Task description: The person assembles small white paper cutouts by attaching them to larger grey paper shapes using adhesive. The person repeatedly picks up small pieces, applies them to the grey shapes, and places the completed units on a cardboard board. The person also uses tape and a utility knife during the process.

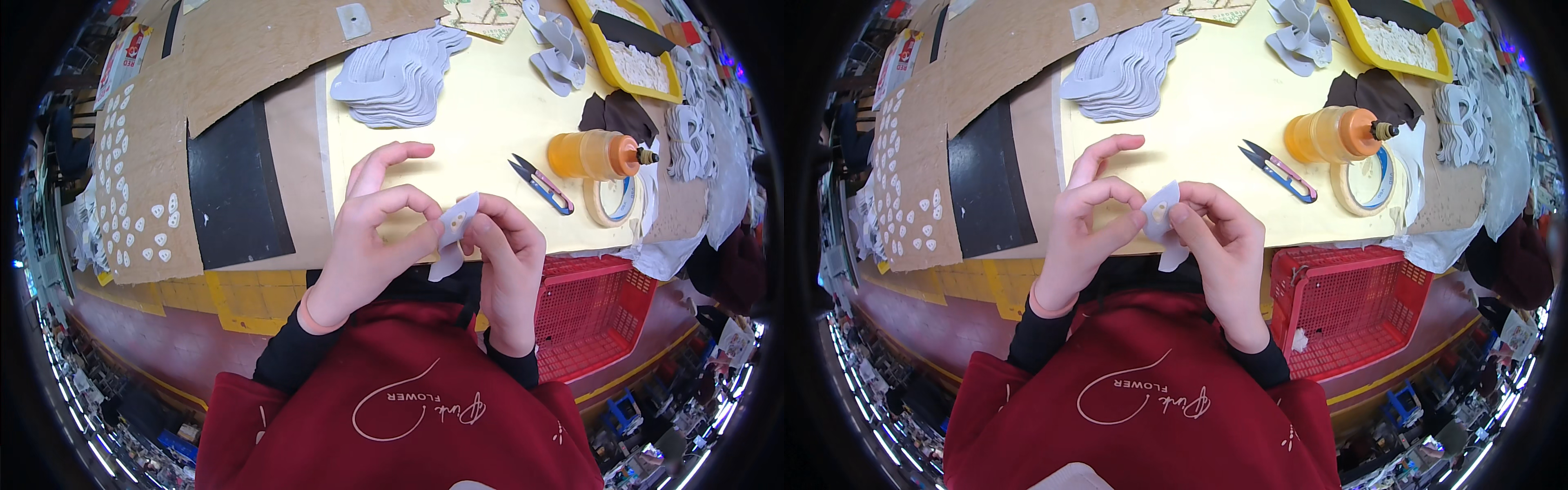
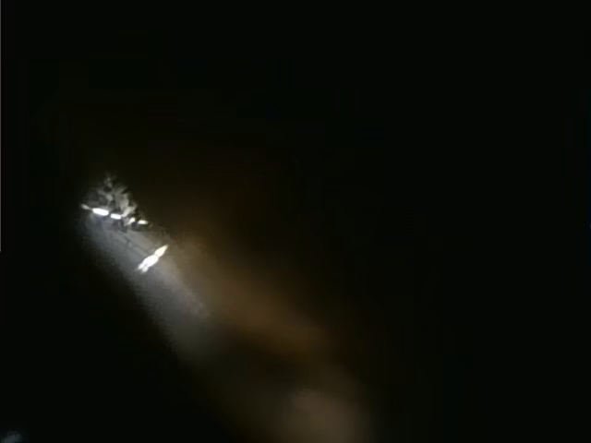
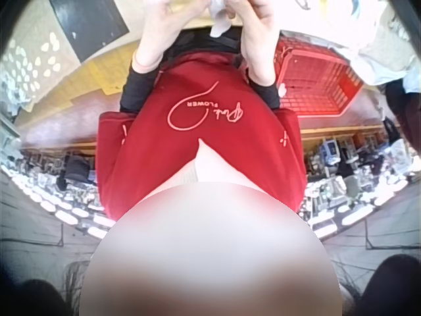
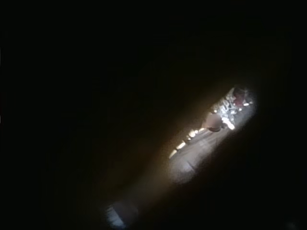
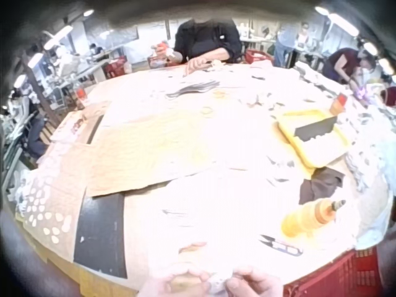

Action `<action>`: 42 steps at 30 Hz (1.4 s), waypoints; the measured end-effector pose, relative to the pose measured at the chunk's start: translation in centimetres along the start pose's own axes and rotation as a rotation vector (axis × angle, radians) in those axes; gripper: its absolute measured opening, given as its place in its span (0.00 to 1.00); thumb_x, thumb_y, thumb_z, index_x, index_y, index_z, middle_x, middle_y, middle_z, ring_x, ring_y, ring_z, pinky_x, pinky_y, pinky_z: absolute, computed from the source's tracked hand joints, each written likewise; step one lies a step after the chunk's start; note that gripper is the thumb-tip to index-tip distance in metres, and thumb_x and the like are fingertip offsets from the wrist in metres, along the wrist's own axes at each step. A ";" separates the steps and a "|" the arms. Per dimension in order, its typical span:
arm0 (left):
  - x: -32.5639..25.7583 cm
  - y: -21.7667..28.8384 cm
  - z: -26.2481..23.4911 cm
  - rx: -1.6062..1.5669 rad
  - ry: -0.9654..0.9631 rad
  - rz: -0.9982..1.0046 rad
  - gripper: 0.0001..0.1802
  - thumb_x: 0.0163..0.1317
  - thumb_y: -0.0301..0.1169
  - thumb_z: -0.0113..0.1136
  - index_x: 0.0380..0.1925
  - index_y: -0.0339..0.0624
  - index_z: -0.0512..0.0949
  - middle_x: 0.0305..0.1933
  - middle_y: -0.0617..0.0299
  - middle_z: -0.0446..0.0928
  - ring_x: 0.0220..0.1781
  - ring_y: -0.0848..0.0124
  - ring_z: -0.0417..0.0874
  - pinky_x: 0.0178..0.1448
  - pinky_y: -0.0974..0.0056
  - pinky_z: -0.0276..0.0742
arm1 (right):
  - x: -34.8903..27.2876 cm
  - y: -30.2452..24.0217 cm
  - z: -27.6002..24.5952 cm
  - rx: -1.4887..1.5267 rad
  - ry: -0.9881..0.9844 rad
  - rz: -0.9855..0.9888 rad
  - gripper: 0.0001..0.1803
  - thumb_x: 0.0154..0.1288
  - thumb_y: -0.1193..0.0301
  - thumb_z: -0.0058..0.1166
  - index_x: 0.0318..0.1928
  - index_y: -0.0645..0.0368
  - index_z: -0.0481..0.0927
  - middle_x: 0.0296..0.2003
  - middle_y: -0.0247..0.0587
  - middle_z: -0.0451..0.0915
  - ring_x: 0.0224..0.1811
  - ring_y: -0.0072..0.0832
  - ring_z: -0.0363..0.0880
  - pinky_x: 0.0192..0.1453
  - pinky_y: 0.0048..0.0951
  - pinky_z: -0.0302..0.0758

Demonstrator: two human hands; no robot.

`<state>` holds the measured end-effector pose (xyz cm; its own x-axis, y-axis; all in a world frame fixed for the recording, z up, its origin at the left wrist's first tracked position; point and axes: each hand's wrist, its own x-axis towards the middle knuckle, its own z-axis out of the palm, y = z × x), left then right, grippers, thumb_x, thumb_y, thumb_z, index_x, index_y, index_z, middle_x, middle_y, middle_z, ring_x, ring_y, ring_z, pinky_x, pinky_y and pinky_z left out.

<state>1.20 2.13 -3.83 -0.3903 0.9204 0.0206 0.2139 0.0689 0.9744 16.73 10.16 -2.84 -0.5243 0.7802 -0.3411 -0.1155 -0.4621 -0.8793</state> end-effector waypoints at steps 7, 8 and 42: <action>0.0 0.3 0.6 0.052 -0.016 0.014 0.04 0.54 0.27 0.70 0.29 0.44 0.83 0.68 0.54 0.73 0.74 0.51 0.64 0.76 0.50 0.58 | -0.1 0.3 -0.5 -0.063 -0.085 -0.046 0.04 0.73 0.78 0.58 0.42 0.67 0.82 0.32 0.32 0.82 0.31 0.12 0.78 0.33 0.14 0.74; 0.1 0.3 0.7 0.046 -0.018 0.005 0.04 0.54 0.27 0.71 0.29 0.44 0.83 0.68 0.54 0.72 0.74 0.50 0.64 0.76 0.49 0.58 | -0.2 0.4 -0.5 -0.067 -0.076 -0.070 0.03 0.73 0.78 0.58 0.41 0.67 0.82 0.32 0.32 0.82 0.31 0.12 0.78 0.32 0.14 0.74; -0.7 0.4 0.1 -0.169 -0.124 -0.052 0.03 0.51 0.26 0.67 0.27 0.41 0.82 0.70 0.55 0.72 0.76 0.53 0.60 0.79 0.49 0.51 | -0.4 -0.1 0.2 -0.005 -0.107 -0.108 0.02 0.71 0.85 0.54 0.38 0.70 0.78 0.34 0.35 0.78 0.32 0.18 0.82 0.35 0.20 0.81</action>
<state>1.65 1.59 -3.47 -0.2818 0.9582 -0.0487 0.0393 0.0622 0.9973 16.79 9.77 -2.55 -0.5959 0.7758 -0.2074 -0.1722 -0.3757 -0.9106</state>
